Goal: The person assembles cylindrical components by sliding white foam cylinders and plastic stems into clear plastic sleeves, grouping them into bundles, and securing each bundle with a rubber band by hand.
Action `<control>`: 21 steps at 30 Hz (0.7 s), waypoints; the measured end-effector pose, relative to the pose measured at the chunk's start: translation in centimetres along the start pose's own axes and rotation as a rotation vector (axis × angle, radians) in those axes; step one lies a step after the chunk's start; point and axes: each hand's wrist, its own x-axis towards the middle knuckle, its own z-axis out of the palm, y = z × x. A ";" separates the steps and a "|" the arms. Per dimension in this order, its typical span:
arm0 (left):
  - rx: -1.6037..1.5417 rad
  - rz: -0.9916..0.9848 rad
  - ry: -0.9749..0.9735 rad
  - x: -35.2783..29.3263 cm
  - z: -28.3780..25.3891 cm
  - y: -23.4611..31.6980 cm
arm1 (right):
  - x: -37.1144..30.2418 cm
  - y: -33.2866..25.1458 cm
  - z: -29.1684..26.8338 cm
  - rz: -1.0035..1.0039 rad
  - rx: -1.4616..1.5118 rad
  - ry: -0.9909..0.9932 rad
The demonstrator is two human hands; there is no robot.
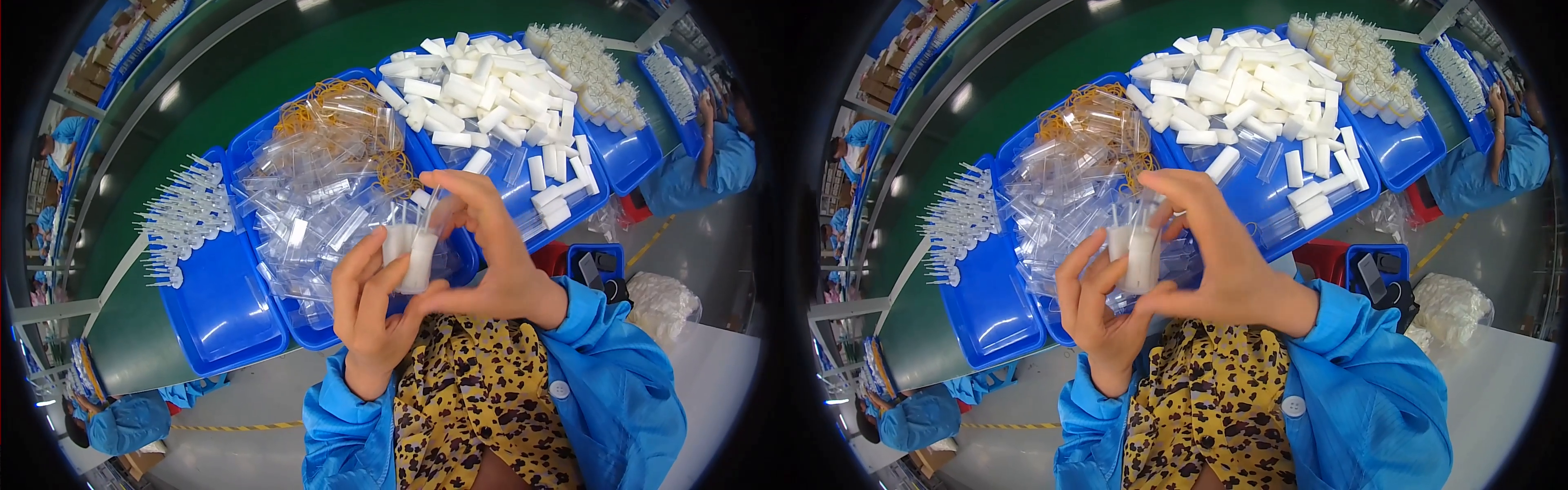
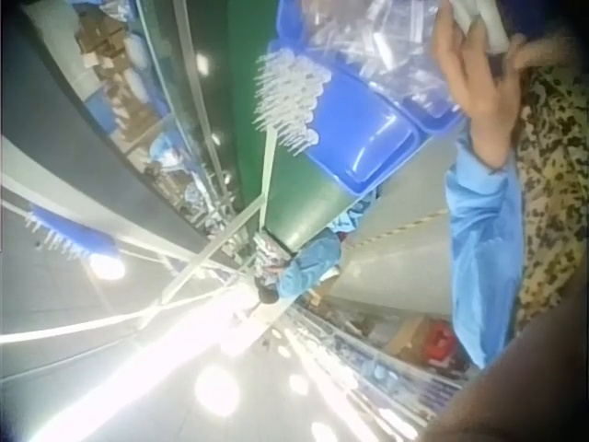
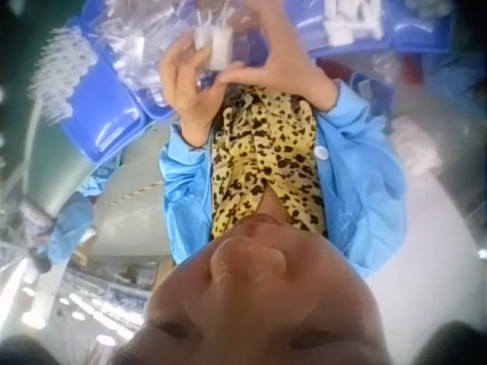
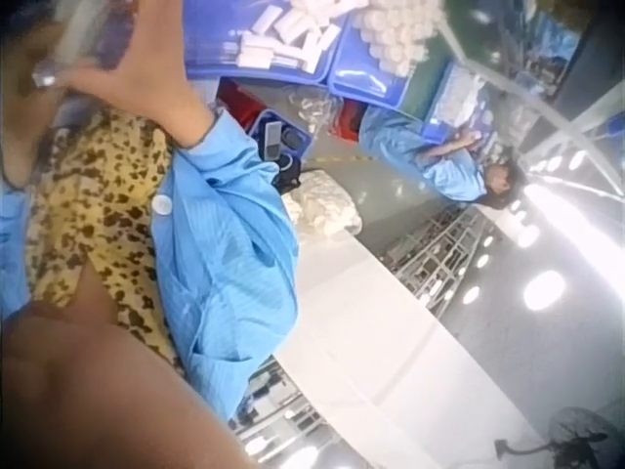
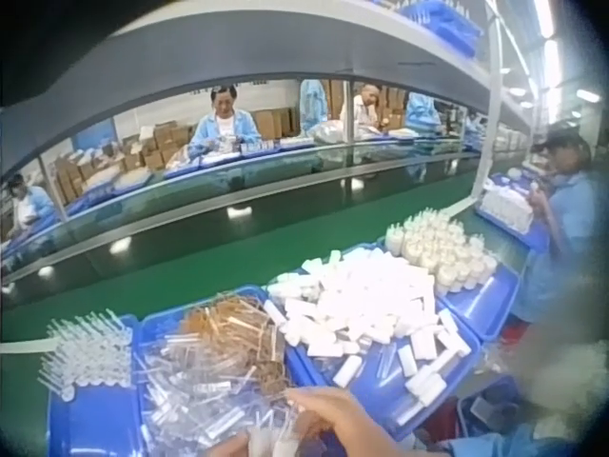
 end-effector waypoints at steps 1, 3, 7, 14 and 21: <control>0.040 0.011 0.043 0.0 0.1 0.1 | 0.2 -0.7 0.3 -0.046 -0.142 0.001; 0.085 0.028 0.062 -0.3 0.3 -0.1 | 0.3 -1.2 0.3 -0.034 -0.302 -0.029; 0.064 0.078 0.134 -1.2 1.2 -0.3 | 0.9 -0.4 -0.1 -0.104 -0.360 -0.034; 0.070 0.091 0.018 -0.8 0.3 -0.4 | 1.2 -0.9 -0.6 -0.018 -0.470 -0.148; 0.038 0.097 0.105 -1.0 0.2 -1.0 | 1.0 -1.0 0.7 -0.194 -0.626 0.008</control>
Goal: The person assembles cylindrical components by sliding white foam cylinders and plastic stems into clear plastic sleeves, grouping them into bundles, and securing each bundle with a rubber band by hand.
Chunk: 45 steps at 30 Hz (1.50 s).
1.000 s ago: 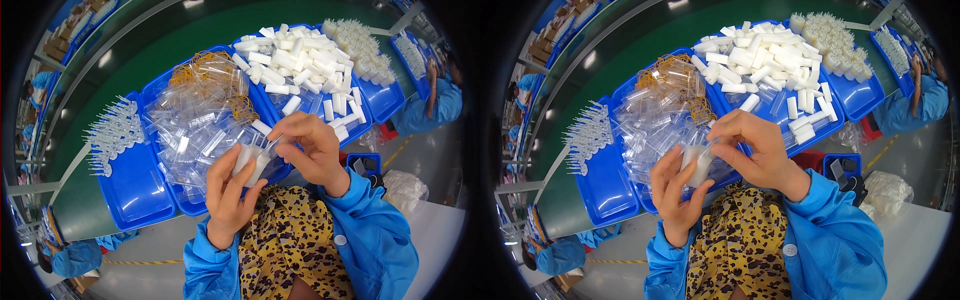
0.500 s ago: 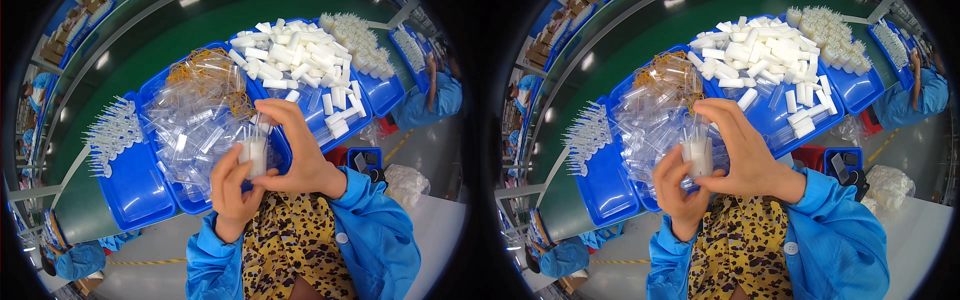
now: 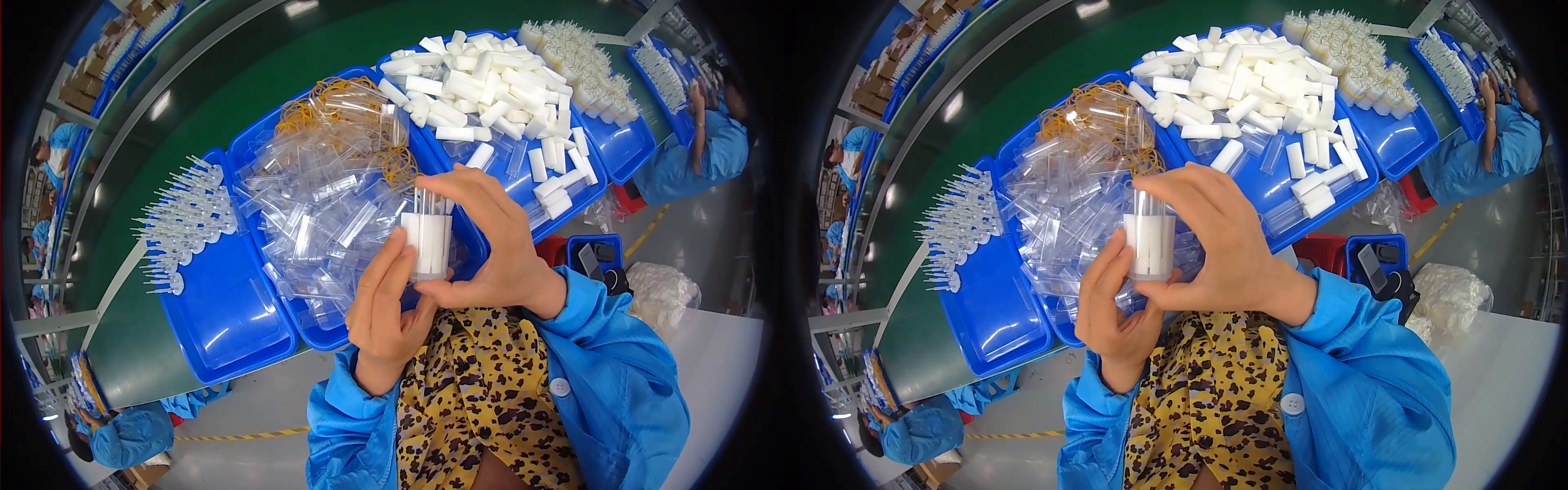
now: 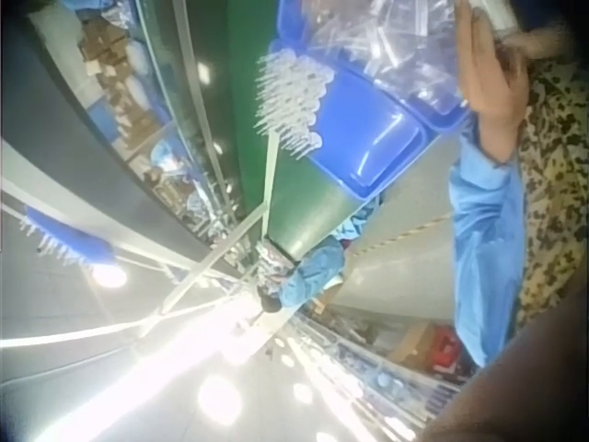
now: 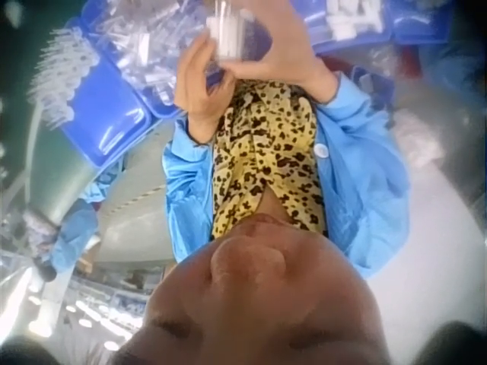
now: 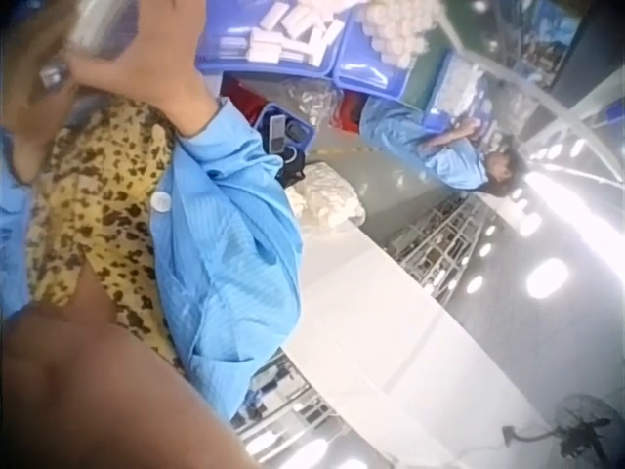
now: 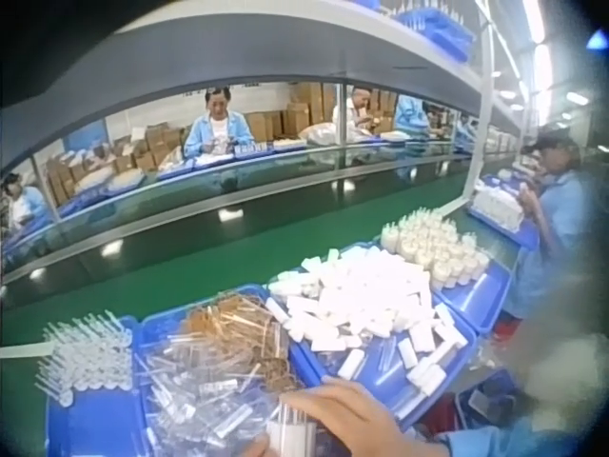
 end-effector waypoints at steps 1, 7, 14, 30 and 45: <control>-0.021 -0.004 0.026 0.0 -0.2 0.0 | -0.1 -0.3 0.2 0.000 -0.005 0.001; 0.003 0.006 0.006 0.2 -2.3 -0.5 | 0.4 -1.6 1.4 -0.065 -0.022 0.093; 0.020 0.024 0.013 -0.3 -3.5 -0.9 | 0.0 -2.9 3.3 -0.065 -0.007 0.164; -0.571 -0.440 0.257 -1.1 -6.5 -2.8 | 3.0 3.3 0.8 0.125 -0.267 -0.107; -0.598 -0.531 0.423 -1.5 -5.7 -2.9 | 3.6 4.4 -0.7 0.515 0.225 -0.049</control>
